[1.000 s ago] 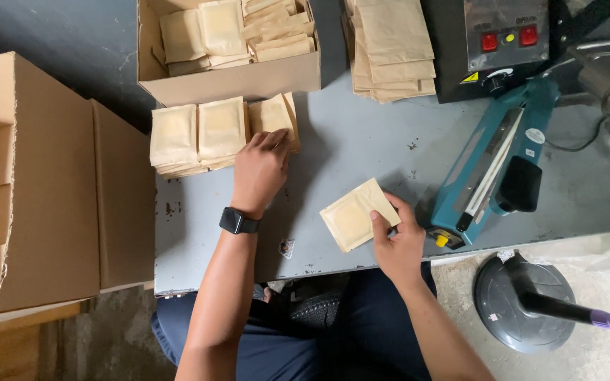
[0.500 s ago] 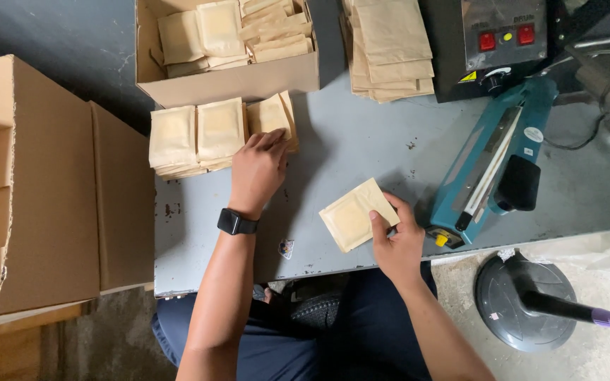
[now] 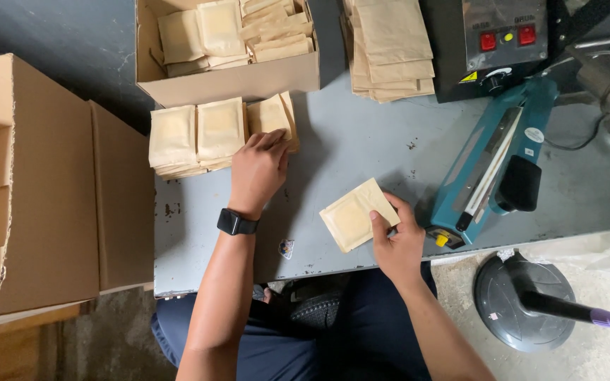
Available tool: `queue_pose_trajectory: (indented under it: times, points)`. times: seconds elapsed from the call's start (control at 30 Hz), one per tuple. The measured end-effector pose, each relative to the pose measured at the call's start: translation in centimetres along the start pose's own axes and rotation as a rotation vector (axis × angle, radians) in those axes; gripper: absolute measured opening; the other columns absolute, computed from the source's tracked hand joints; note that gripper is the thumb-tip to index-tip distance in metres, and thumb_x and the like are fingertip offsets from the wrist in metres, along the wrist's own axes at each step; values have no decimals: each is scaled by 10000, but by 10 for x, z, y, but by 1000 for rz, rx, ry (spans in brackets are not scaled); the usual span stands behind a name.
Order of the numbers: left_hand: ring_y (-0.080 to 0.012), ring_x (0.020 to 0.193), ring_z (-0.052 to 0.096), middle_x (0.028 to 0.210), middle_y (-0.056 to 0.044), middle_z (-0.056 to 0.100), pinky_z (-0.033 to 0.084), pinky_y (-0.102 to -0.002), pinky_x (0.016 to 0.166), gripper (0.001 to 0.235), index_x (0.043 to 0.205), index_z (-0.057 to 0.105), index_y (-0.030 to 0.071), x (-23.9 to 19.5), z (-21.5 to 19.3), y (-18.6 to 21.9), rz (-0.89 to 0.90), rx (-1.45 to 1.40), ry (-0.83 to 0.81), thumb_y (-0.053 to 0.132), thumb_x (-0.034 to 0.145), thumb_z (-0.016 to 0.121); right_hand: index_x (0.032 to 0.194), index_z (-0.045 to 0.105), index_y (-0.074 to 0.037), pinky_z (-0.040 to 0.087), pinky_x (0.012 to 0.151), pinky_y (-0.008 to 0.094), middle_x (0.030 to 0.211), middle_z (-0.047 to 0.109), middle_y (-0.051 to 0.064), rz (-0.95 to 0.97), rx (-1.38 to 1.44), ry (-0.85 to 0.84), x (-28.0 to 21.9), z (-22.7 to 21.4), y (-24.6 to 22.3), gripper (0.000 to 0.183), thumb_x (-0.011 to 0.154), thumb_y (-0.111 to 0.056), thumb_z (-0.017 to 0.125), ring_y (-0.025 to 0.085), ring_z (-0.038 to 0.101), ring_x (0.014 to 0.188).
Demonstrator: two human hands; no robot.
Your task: Sealing small coffee bags using a manual heat sealer and organizing them into a box.
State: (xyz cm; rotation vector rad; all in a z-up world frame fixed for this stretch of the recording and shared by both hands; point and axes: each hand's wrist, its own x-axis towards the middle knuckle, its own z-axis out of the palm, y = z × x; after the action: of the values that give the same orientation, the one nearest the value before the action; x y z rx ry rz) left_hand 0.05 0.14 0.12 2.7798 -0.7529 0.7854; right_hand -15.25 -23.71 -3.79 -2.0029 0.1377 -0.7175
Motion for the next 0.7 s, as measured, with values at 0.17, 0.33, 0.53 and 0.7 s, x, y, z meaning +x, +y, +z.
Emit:
queue_pose_trajectory:
  times: [0.17,0.33,0.53,0.7]
  points:
    - [-205,1027,716,1104,-13,749,583,-281,852,124,1002,813,151,-1,2,-1,10,4,6,179,902,746,1218,698,-49,573,544,401,831,729,219,1,-25,-18,-1,-1,-1,296,943,-156,728,430,708,720]
    - [-210,1012,720,1091,-24,747,590,-292,832,112,997,808,138,2,-5,4,2,-16,17,174,927,728,1223,696,-47,558,500,391,832,729,212,-16,-23,-32,1,-1,2,297,953,-167,718,444,685,692]
    - [-209,1006,724,1081,-22,748,595,-295,826,114,1001,806,140,3,-10,7,-5,-16,13,174,949,710,1205,715,-34,568,542,402,797,732,215,-22,-9,-8,1,-1,1,288,942,-151,731,398,710,650]
    - [-211,1031,714,1106,-12,743,593,-309,821,112,982,802,155,-1,2,0,4,6,-12,195,881,776,1236,698,-42,563,495,411,843,735,221,-7,-31,-32,-2,-1,7,313,957,-183,713,430,689,681]
